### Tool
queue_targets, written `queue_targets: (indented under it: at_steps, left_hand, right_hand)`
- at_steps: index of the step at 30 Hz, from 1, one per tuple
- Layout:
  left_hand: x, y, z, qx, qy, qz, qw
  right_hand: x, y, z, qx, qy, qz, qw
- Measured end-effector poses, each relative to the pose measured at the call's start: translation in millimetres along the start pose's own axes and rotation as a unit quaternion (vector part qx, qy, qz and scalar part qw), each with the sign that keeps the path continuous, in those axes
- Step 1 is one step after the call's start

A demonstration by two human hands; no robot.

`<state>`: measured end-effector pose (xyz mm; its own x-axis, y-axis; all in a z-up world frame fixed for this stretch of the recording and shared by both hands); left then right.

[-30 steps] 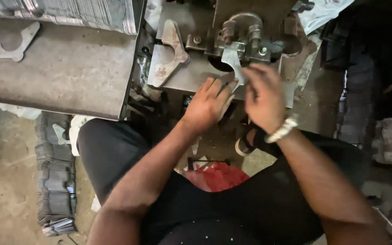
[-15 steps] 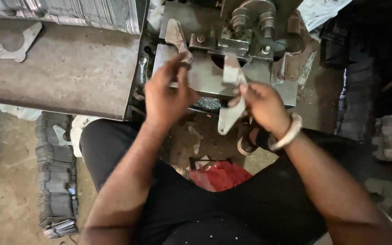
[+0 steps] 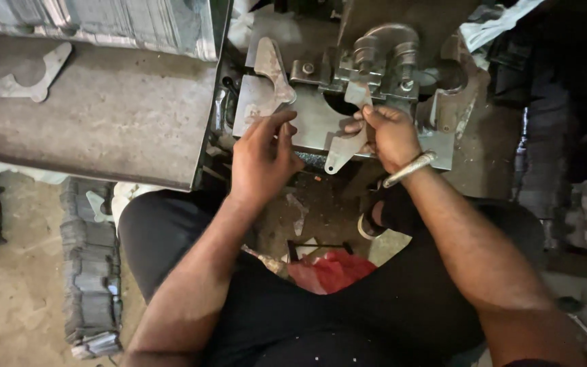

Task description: The recorder is using a industrial press machine to shape small metal components.

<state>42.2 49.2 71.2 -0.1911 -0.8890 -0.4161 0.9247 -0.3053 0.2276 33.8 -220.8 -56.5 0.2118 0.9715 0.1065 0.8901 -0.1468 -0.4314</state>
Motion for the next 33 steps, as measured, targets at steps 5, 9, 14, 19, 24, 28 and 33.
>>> queue_targets:
  at_steps: [5, 9, 14, 19, 24, 28, 33]
  left_hand:
    - [10, -3, -8, 0.067, 0.036, -0.003, 0.997]
    - [18, -2, -14, 0.094, 0.047, -0.010, 0.994]
    - [37, -8, -13, 0.074, 0.039, -0.054, 0.995]
    - [54, -14, -9, 0.178, 0.107, -0.066, 0.976]
    - [76, -32, -18, 0.184, 0.122, -0.110, 0.969]
    - [97, -46, -14, 0.202, 0.127, -0.141, 0.961]
    - [118, -55, 28, 0.243, 0.086, -0.183, 0.949]
  right_hand:
    - [5, -9, -9, -0.007, 0.019, -0.031, 0.999]
    - [11, -3, -6, -0.004, 0.049, -0.027, 0.998]
    - [-1, -5, 13, -0.024, 0.097, 0.003, 0.995]
    - [-8, -68, -54, -0.011, -0.144, 0.066, 0.987]
    - [-92, -82, -98, -0.140, -0.331, 0.224, 0.906]
    - [-147, -33, -94, -0.124, -0.095, 0.242, 0.957]
    - [-145, 10, -83, -0.277, -0.342, 0.313, 0.841]
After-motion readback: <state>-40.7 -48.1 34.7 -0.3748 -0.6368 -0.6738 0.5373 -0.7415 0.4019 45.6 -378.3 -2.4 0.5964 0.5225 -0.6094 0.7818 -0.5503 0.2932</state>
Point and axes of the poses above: each hand's wrist, its own y-axis towards the middle knuckle, its own x-axis out of the palm, z = x × y, the point moved 4 cm from there along y, towards the middle knuckle, and after that the axes turned 3 degrees about -z, right-handed, at the moved point
